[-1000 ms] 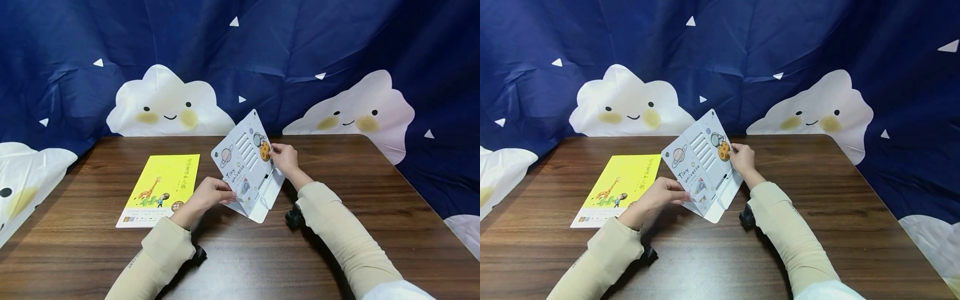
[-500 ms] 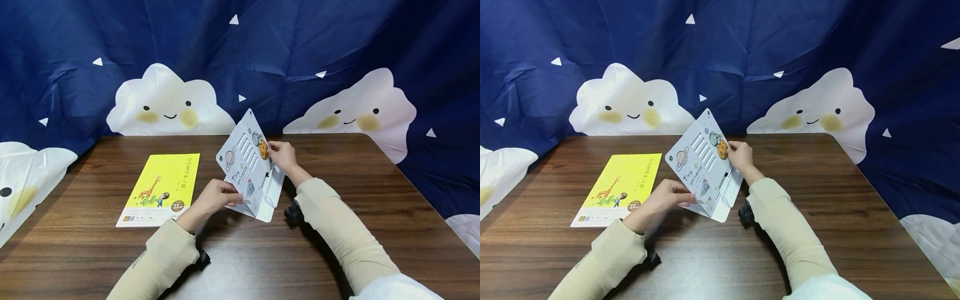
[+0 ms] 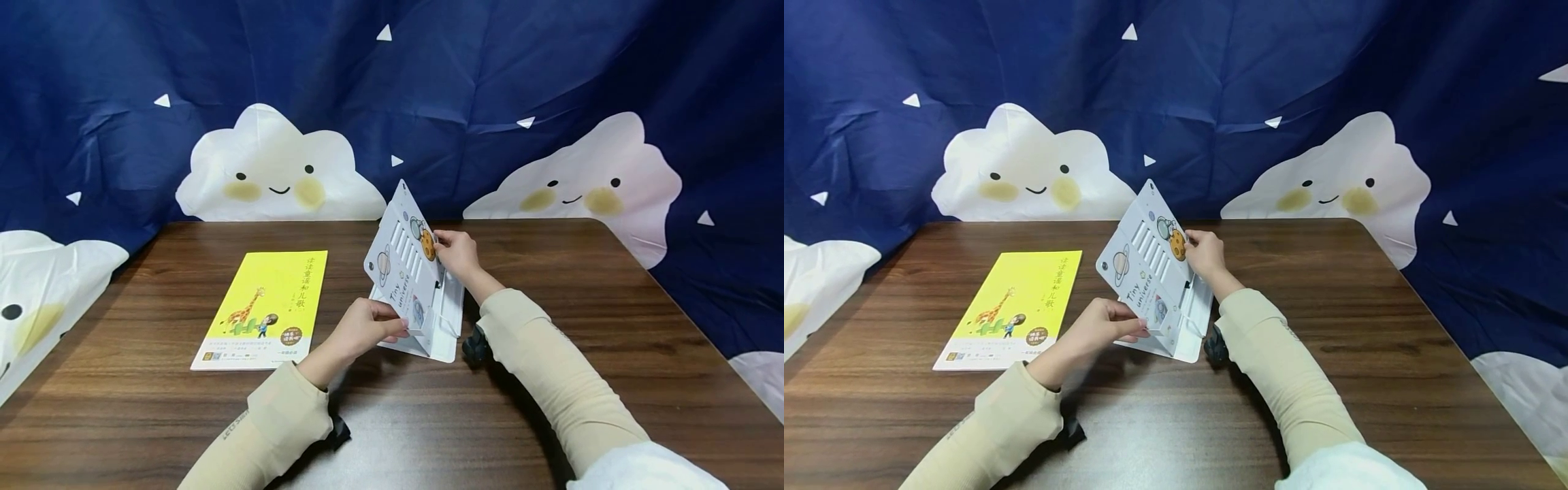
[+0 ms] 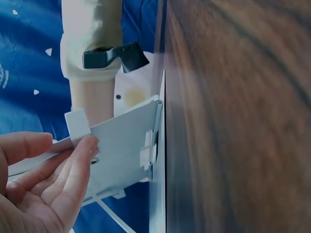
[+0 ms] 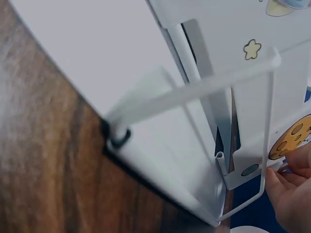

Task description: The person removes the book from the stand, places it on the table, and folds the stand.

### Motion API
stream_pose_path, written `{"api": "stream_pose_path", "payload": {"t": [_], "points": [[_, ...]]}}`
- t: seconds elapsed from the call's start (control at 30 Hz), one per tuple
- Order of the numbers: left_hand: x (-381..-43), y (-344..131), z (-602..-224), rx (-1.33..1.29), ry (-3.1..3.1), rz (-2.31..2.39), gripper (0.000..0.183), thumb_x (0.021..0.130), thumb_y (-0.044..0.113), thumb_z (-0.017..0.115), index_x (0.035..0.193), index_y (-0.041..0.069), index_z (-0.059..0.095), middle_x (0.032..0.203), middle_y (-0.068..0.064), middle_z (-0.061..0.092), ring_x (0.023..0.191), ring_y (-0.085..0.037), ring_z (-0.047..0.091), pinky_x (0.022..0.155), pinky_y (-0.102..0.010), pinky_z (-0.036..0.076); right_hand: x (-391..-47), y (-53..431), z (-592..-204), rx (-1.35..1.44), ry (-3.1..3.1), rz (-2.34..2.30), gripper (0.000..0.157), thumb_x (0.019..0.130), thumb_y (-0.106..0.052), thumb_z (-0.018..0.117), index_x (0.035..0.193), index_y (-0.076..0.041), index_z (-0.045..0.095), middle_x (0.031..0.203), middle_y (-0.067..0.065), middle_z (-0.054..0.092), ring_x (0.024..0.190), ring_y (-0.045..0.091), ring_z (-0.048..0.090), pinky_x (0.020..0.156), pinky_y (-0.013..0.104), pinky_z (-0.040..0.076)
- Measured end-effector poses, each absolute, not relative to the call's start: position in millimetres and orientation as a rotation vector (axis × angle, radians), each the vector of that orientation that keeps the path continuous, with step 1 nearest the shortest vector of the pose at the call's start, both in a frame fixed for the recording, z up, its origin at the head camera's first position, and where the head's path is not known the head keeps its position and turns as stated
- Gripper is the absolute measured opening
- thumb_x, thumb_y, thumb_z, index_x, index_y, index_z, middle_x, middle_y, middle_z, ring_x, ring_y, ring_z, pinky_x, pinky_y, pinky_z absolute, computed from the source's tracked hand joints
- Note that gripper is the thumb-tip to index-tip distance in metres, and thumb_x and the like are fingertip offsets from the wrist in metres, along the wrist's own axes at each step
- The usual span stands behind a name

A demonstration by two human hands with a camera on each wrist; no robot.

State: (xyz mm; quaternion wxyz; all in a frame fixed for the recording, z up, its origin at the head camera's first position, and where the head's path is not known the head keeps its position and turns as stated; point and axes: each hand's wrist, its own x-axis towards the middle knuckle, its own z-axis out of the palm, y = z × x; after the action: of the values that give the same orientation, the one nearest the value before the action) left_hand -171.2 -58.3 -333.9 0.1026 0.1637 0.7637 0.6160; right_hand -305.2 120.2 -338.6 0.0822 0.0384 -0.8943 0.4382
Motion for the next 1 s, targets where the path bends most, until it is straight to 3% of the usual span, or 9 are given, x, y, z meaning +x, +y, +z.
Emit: {"api": "stream_pose_path", "payload": {"t": [0.43,0.7,1.0], "points": [[-163,-45,-334,0.434,2.233,1.892,0.02,0.079,0.0,0.057,0.093,-0.015,0.059,0.086,-0.023,0.061,0.074,-0.027,0.061,0.061,-0.031,0.05,-310,117,-338,0.202,-2.694,1.494,0.038,0.087,-0.005,0.048,0.124,0.002,0.043,0.119,0.015,0.048,0.103,0.021,0.047,0.082,0.031,0.041],[-160,-37,-336,0.397,2.241,1.933,0.02,0.078,0.0,0.057,0.093,-0.014,0.06,0.084,-0.021,0.062,0.073,-0.024,0.062,0.061,-0.029,0.05,-309,117,-335,0.315,-2.676,1.646,0.042,0.089,-0.004,0.043,0.127,0.009,0.032,0.128,0.02,0.037,0.116,0.027,0.035,0.092,0.033,0.032],[-157,-28,-337,0.353,2.258,1.981,0.019,0.077,0.0,0.058,0.09,-0.013,0.061,0.081,-0.02,0.062,0.071,-0.023,0.062,0.06,-0.027,0.049,-313,117,-337,0.367,-2.733,1.741,0.046,0.089,-0.006,0.045,0.13,0.005,0.03,0.131,0.017,0.034,0.117,0.027,0.034,0.093,0.034,0.03]]}}
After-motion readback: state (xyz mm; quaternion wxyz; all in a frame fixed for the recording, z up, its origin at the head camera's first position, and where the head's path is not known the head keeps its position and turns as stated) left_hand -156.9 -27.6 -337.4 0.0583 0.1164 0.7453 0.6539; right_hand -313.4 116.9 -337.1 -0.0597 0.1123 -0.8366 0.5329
